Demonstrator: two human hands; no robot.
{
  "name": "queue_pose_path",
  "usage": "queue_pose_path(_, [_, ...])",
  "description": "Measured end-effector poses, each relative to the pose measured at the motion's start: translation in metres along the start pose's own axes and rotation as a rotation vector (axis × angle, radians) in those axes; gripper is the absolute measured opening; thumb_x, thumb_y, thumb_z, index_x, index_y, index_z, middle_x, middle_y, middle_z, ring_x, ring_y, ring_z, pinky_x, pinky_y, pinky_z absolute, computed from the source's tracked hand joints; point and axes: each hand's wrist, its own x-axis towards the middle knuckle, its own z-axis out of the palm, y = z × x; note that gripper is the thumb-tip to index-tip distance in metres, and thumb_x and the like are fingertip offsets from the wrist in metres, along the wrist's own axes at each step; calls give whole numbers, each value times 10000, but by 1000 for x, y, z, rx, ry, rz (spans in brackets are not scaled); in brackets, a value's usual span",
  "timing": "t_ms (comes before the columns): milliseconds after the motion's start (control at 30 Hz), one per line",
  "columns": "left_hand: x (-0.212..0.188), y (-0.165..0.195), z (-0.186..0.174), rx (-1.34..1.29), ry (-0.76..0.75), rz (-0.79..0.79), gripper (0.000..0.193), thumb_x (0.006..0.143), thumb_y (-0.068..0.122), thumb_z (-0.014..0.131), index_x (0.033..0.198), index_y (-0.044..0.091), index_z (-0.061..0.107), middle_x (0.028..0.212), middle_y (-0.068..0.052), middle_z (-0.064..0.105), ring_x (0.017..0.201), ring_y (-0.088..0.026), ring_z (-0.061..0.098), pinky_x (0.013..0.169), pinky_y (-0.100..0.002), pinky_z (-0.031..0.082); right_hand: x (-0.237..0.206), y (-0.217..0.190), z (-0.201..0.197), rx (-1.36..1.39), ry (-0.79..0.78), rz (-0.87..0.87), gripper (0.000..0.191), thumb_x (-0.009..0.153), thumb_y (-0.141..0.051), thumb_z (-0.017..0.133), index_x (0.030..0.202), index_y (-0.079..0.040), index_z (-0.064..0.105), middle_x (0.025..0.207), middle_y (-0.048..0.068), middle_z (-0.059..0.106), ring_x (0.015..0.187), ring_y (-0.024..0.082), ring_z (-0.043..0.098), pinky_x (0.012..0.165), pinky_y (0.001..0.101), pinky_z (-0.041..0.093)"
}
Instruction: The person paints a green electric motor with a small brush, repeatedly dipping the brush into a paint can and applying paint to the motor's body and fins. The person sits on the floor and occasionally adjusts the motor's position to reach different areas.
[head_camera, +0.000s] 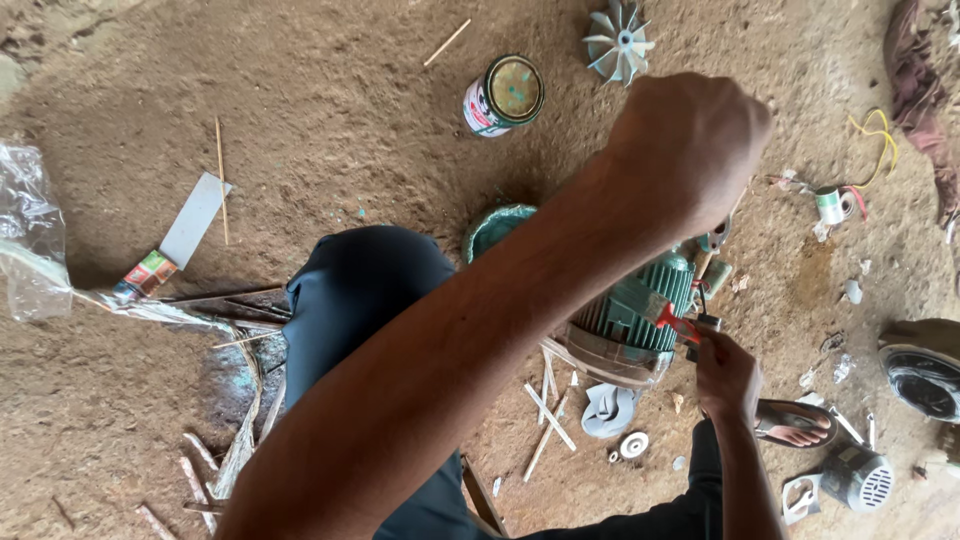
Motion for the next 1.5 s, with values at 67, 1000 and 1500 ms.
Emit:
queue_pose_path(67, [-3,-3,0,11,-7,5,112,934,145,645,957,36,639,745,-56,644,600,-91,634,495,-292,558,-5,10,-4,11,42,-6,279,1006,-260,618,1211,-208,800,716,41,717,546,130,610,534,319,486])
queue_pose_path(1000, [4,3,9,47,43,52,205,896,190,706,1017,35,647,805,-75,678,626,-137,657,519,-331,601,-37,45,-49,-585,-185,-873,387,957,-130,610,1339,-185,628,780,4,554,722,129,562,700,303,605])
queue_pose_path(1500, [8,5,10,7,70,16,200,871,186,718,993,47,642,755,-63,657,583,-115,624,471,-302,575,-50,17,-25,-471,-104,-917,444,969,-78,569,1386,-227,611,669,-3,543,583,120,496,474,290,478])
